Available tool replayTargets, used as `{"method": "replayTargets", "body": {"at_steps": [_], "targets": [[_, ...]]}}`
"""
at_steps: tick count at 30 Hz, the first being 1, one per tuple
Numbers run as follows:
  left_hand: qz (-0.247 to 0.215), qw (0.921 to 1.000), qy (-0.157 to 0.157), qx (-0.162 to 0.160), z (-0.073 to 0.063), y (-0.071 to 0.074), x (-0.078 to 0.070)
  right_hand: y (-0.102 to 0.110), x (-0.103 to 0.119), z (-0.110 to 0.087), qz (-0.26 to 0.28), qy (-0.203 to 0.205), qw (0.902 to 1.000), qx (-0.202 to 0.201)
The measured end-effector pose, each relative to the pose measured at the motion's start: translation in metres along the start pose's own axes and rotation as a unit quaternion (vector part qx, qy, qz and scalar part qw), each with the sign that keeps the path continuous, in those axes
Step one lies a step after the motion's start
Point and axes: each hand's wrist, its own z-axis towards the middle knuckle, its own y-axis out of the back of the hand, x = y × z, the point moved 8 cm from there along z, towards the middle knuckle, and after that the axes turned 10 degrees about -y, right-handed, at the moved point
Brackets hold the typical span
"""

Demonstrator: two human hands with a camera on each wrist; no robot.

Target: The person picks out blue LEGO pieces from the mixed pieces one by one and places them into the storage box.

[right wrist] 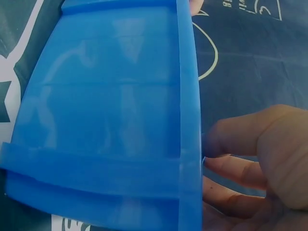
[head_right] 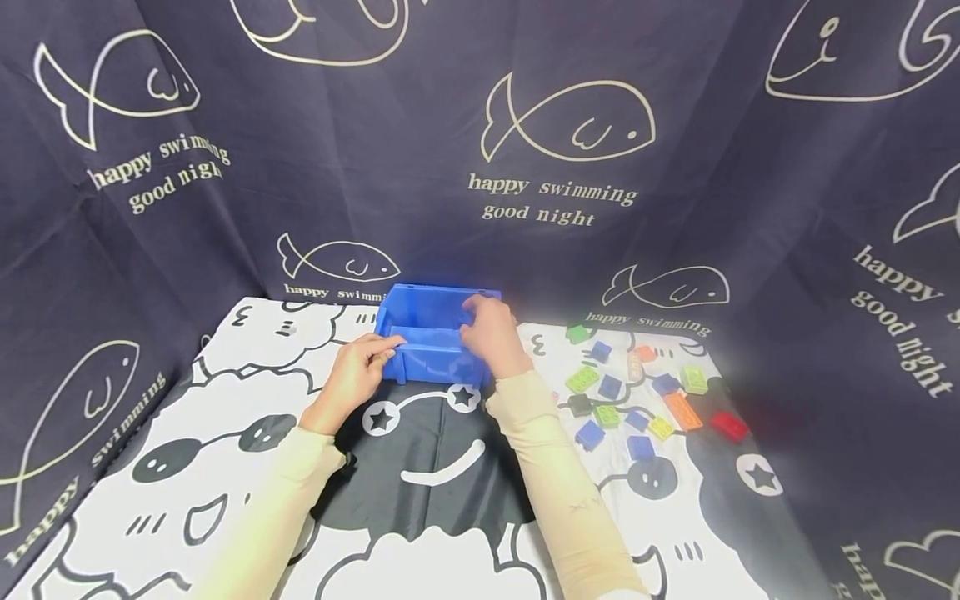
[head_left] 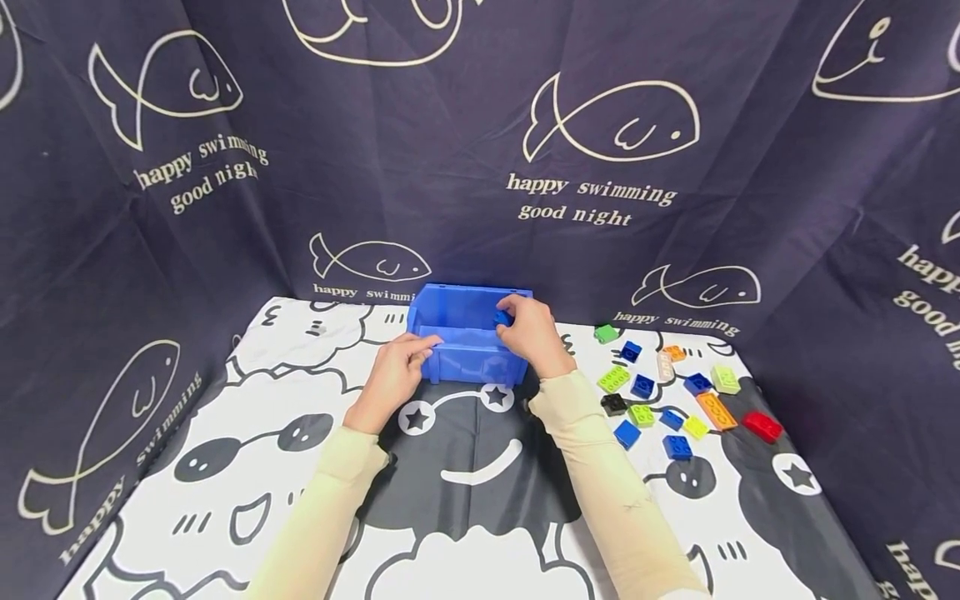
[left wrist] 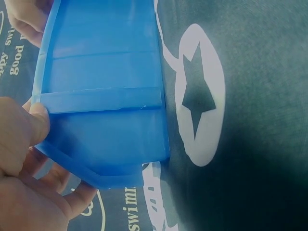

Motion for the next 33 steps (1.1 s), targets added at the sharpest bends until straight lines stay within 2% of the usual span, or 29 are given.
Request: {"method": "replayTargets", "body": {"at_steps": [8,16,27,33], "targets": [[-0.002,0.9999,0.012,0.011,0.000,-0.001,0.002,-0.011,0.005,0.003,-0.013,-0.005,0.9995,0.028],[-0.004,0.9997,0.019,0.015,0.000,-0.002,0.003,-0.013,0.012,0.000,-0.023,0.004,0.9992,0.034],[-0.001,0.9999,0.007,0.008,0.002,-0.002,0.000,-0.005,0.015,-0.007,-0.010,0.006,0.9997,0.023],[-0.003,0.9998,0.013,0.012,0.000,-0.001,0.003,0.010,0.020,-0.014,0.003,0.010,0.9999,0.008]]}}
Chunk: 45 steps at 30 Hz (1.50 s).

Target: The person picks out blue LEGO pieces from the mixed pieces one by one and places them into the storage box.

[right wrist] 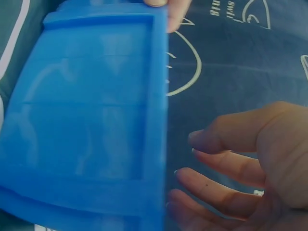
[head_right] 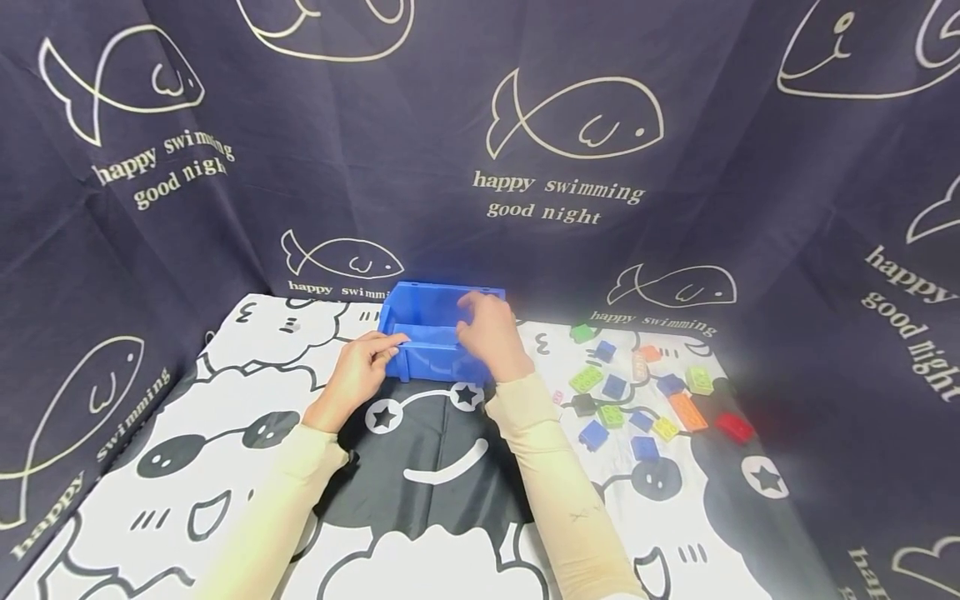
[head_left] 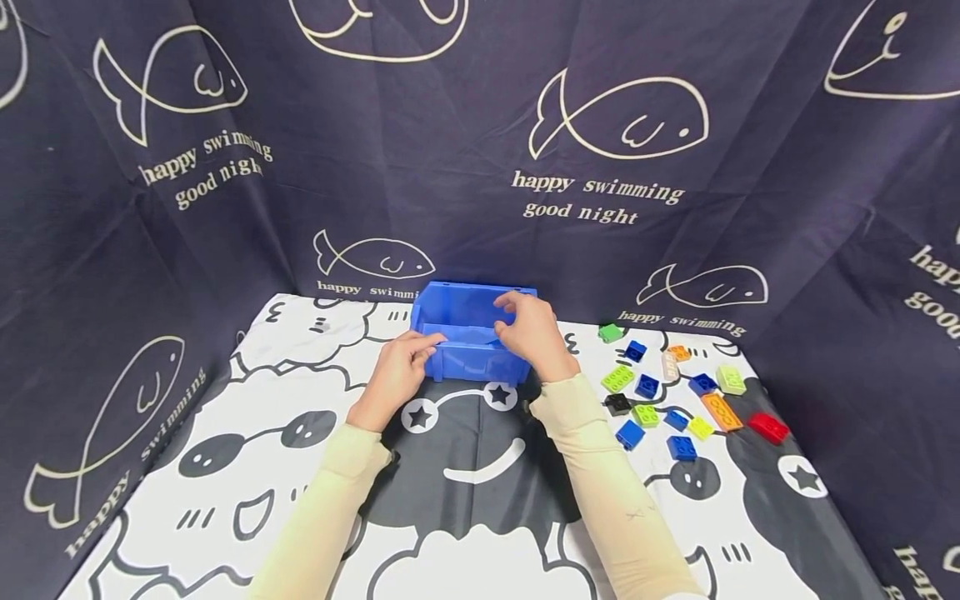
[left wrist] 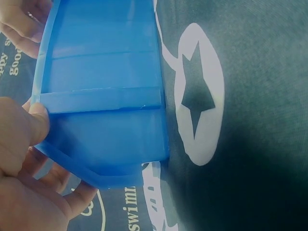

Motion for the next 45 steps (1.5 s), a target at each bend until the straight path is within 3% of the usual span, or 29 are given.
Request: {"method": "replayTargets", "body": {"at_steps": [12,19,25,33,45], "targets": [[-0.003,1.0000,-0.004,-0.007,0.001,0.001,-0.001,0.032,-0.013,-0.023,0.021,0.034,0.9968,-0.070],[-0.007,1.0000,-0.001,0.000,0.001,-0.003,-0.001,0.049,-0.044,-0.032,0.010,0.020,0.9945,-0.103],[-0.006,1.0000,0.001,0.000,0.000,-0.003,0.001,0.066,-0.078,-0.026,-0.005,0.005,0.9920,-0.126],[-0.006,1.0000,0.002,0.003,-0.001,-0.003,0.002,0.080,-0.124,-0.020,-0.009,-0.054,0.9905,-0.126],[-0.012,0.9999,0.000,0.002,0.001,-0.002,0.002,0.092,-0.172,-0.012,0.009,-0.129,0.9842,-0.121]]}}
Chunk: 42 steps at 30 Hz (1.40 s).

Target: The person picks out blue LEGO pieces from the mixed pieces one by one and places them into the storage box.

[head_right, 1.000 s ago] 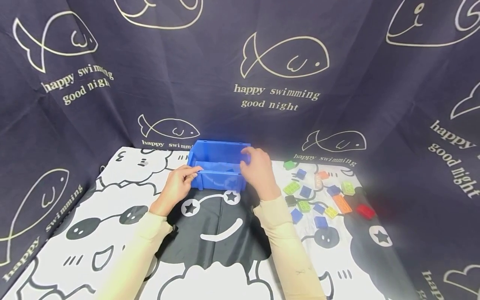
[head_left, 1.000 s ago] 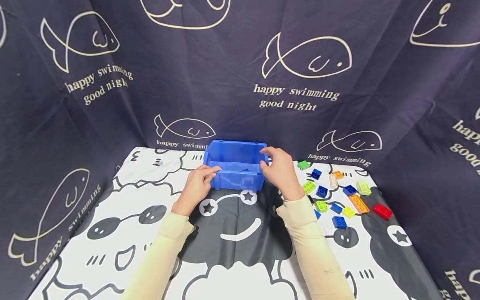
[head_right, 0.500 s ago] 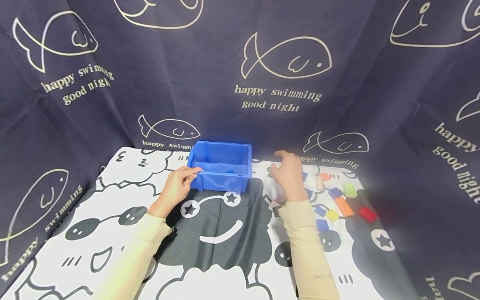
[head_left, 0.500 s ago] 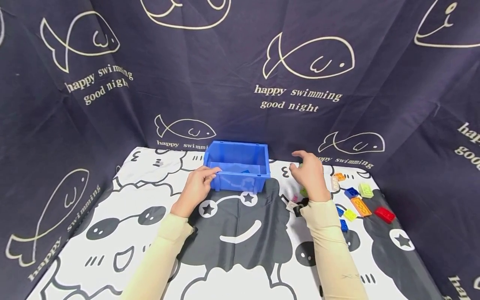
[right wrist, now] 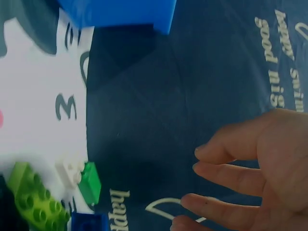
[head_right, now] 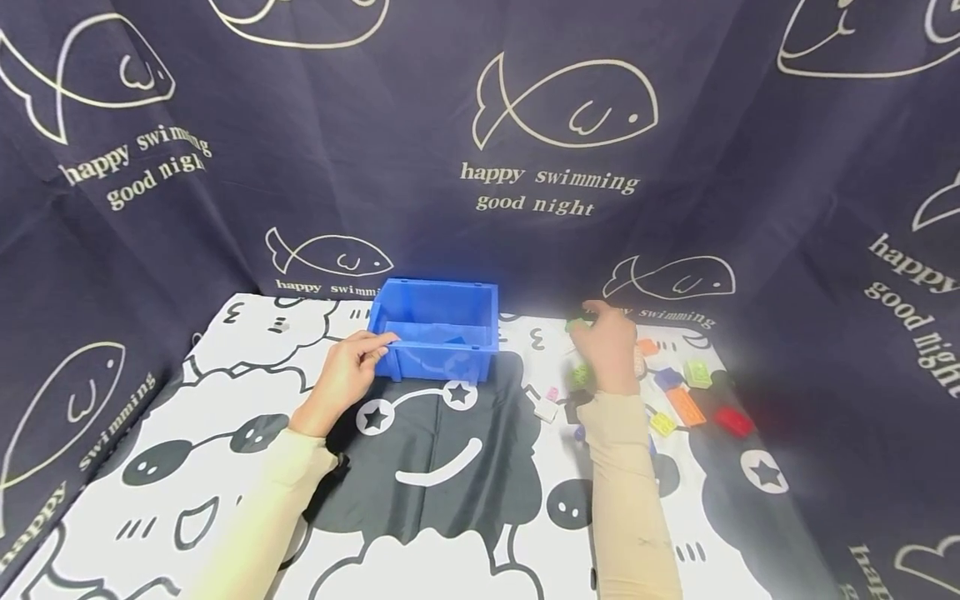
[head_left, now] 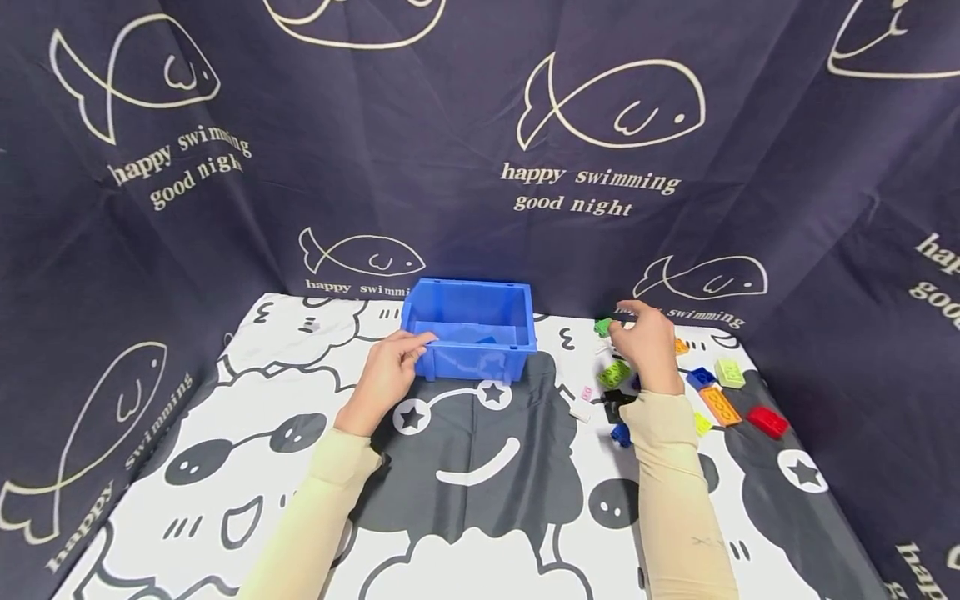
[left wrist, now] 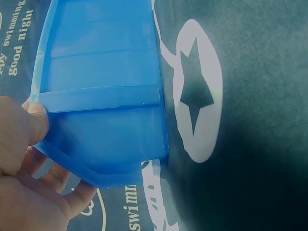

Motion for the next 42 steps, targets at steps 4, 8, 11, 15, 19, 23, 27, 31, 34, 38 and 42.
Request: {"method": "replayTargets", "body": {"at_steps": [4,8,11,15,19,23,27,31,34,38,42], "targets": [[0.002,1.0000,0.004,0.001,-0.001,0.004,0.001,-0.004,-0.012,0.007,-0.006,-0.018,0.9998,0.011],[-0.001,1.0000,0.010,0.000,-0.003,0.003,0.000,-0.014,-0.026,0.011,-0.043,-0.031,0.9975,0.047],[-0.006,0.9999,0.014,-0.002,-0.005,0.003,0.000,-0.023,-0.036,0.015,-0.076,-0.028,0.9936,0.079],[-0.008,0.9999,0.011,-0.009,-0.005,0.004,-0.001,-0.036,-0.047,0.020,-0.097,-0.030,0.9872,0.123],[-0.005,1.0000,0.001,-0.007,-0.004,0.004,-0.003,-0.049,-0.063,0.021,-0.116,-0.058,0.9776,0.166],[-0.005,1.0000,-0.001,-0.001,-0.002,0.003,-0.004,-0.056,-0.072,0.023,-0.128,-0.066,0.9739,0.175],[-0.007,1.0000,0.003,-0.004,-0.001,0.004,-0.003,-0.060,-0.073,0.024,-0.124,-0.056,0.9757,0.172],[-0.006,1.0000,0.002,0.000,0.000,0.002,-0.002,-0.063,-0.079,0.025,-0.123,-0.073,0.9743,0.174],[-0.004,1.0000,0.002,0.003,0.001,0.001,-0.001,-0.064,-0.084,0.025,-0.118,-0.098,0.9742,0.166],[-0.001,1.0000,0.004,-0.004,0.000,0.002,0.000,-0.063,-0.084,0.026,-0.103,-0.111,0.9775,0.146],[0.002,1.0000,0.003,-0.003,0.000,0.002,0.001,-0.061,-0.084,0.026,-0.090,-0.130,0.9786,0.132]]}}
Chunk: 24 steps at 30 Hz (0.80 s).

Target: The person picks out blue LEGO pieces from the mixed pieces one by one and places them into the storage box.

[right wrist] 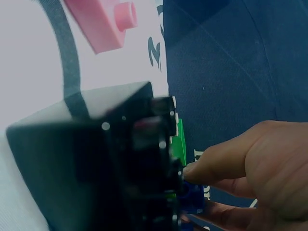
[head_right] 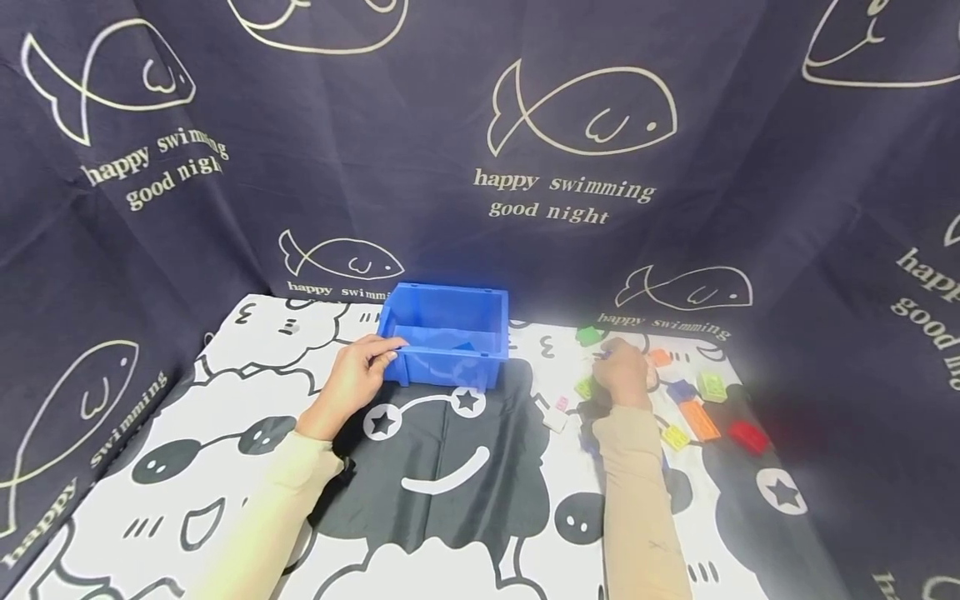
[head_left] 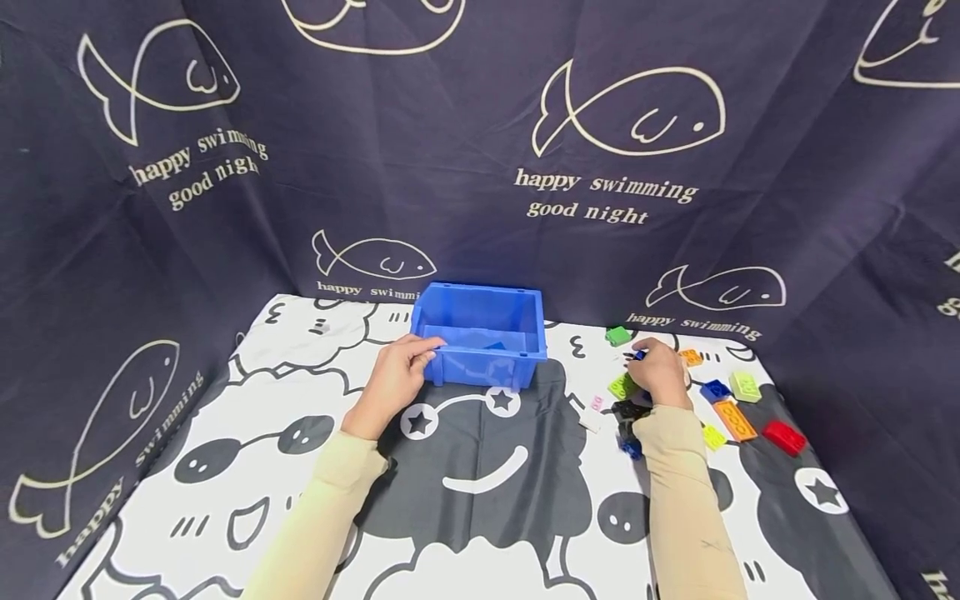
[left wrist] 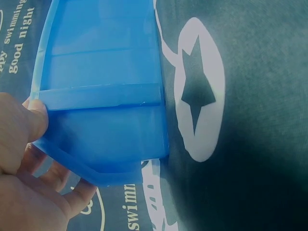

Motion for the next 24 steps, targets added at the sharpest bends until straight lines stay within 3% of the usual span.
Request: {"method": "replayTargets", "body": {"at_steps": [14,24], "targets": [[0.003,1.0000,0.002,0.001,-0.001,-0.001,0.000,0.005,-0.009,0.001,0.038,0.001,0.9990,-0.023],[0.006,1.0000,0.006,0.002,-0.001,-0.002,0.001,0.030,0.007,-0.015,0.064,0.047,0.9943,-0.071]]}}
